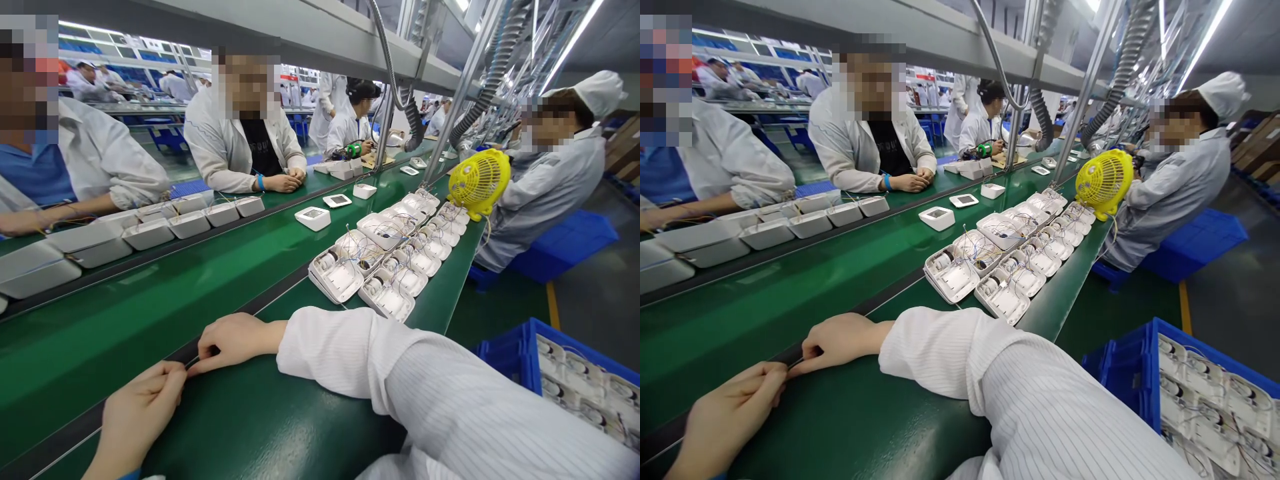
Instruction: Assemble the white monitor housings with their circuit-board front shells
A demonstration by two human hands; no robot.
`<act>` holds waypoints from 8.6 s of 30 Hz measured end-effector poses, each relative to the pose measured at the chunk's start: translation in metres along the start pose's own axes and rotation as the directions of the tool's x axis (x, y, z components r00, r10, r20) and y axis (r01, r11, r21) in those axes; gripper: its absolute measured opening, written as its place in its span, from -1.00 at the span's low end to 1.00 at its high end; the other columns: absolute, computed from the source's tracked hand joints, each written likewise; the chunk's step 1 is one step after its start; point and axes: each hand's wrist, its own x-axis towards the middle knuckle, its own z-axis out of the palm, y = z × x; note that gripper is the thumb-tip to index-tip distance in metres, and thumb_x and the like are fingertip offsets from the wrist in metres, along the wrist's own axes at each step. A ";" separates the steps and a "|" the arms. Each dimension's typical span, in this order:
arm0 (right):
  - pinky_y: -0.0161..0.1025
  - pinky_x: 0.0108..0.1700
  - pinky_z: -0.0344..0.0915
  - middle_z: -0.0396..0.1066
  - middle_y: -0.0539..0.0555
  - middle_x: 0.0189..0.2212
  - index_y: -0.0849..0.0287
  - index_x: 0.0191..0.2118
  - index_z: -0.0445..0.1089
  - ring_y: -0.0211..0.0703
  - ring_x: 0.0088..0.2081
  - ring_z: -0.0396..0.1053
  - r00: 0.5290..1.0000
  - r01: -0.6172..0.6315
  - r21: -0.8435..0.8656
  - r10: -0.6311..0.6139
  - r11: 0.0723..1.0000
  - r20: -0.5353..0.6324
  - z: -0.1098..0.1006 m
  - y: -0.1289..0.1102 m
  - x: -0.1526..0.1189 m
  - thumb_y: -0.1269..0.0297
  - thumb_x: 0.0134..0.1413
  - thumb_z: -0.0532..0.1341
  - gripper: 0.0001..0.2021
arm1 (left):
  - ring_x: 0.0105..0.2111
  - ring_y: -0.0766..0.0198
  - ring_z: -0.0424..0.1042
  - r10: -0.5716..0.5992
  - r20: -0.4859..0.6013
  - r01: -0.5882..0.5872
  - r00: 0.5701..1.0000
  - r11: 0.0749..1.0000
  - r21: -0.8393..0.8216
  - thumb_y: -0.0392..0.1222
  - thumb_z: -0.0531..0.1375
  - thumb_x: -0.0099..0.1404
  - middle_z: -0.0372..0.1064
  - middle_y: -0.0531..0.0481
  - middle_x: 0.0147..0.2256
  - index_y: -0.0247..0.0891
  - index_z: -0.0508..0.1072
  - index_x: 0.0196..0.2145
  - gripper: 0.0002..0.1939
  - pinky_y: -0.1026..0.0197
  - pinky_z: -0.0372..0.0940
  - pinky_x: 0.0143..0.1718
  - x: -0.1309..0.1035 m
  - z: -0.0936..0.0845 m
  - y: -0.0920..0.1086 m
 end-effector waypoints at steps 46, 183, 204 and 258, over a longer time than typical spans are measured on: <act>-0.24 0.01 0.26 0.45 0.09 -0.12 0.23 0.01 0.39 -0.17 -0.07 0.40 0.934 -0.098 0.795 -0.219 0.599 0.281 -0.007 -0.004 -0.008 0.20 -0.19 0.48 -0.41 | -0.46 -0.01 0.55 0.529 0.323 0.345 0.785 0.059 -0.937 0.15 0.11 0.31 0.04 0.03 -0.88 -0.32 0.54 -0.55 -0.48 0.05 0.40 -0.26 -0.021 0.014 0.006; -0.48 -0.18 0.28 0.50 -0.11 -0.32 0.21 -0.23 0.48 -0.23 -0.17 0.44 0.978 -0.140 0.731 -0.023 0.668 0.209 -0.004 0.004 0.016 0.47 -0.45 0.52 -0.51 | -0.78 0.39 -0.12 -0.335 0.424 0.423 0.841 -0.083 -0.903 -0.11 0.14 0.21 -0.11 0.18 -0.84 -0.15 0.35 -0.52 -0.82 0.34 0.22 -0.66 -0.021 0.002 0.042; -0.27 0.08 0.22 0.45 0.05 -0.01 0.12 -0.07 0.49 -0.17 0.02 0.34 0.869 -0.346 -0.137 0.261 0.928 -0.421 -0.010 0.023 0.021 0.26 0.23 0.16 -0.77 | -0.14 0.05 0.43 -0.069 -0.248 -0.056 0.966 0.884 -0.464 0.04 0.17 0.15 0.43 -0.14 -0.11 -0.21 0.56 -0.31 -0.69 0.10 0.37 -0.20 -0.004 0.036 0.011; -0.05 0.08 0.27 0.51 0.14 -0.13 0.22 0.35 0.01 0.03 -0.03 0.44 0.616 -0.514 0.350 0.621 0.783 -0.485 -0.051 0.108 0.054 0.34 0.01 0.25 -0.23 | -0.14 -0.08 0.53 -0.245 0.233 0.184 0.941 -0.205 -0.961 0.12 0.02 0.28 0.50 -0.30 -0.10 -0.35 0.37 0.05 -0.44 -0.19 0.34 -0.02 -0.003 0.027 0.010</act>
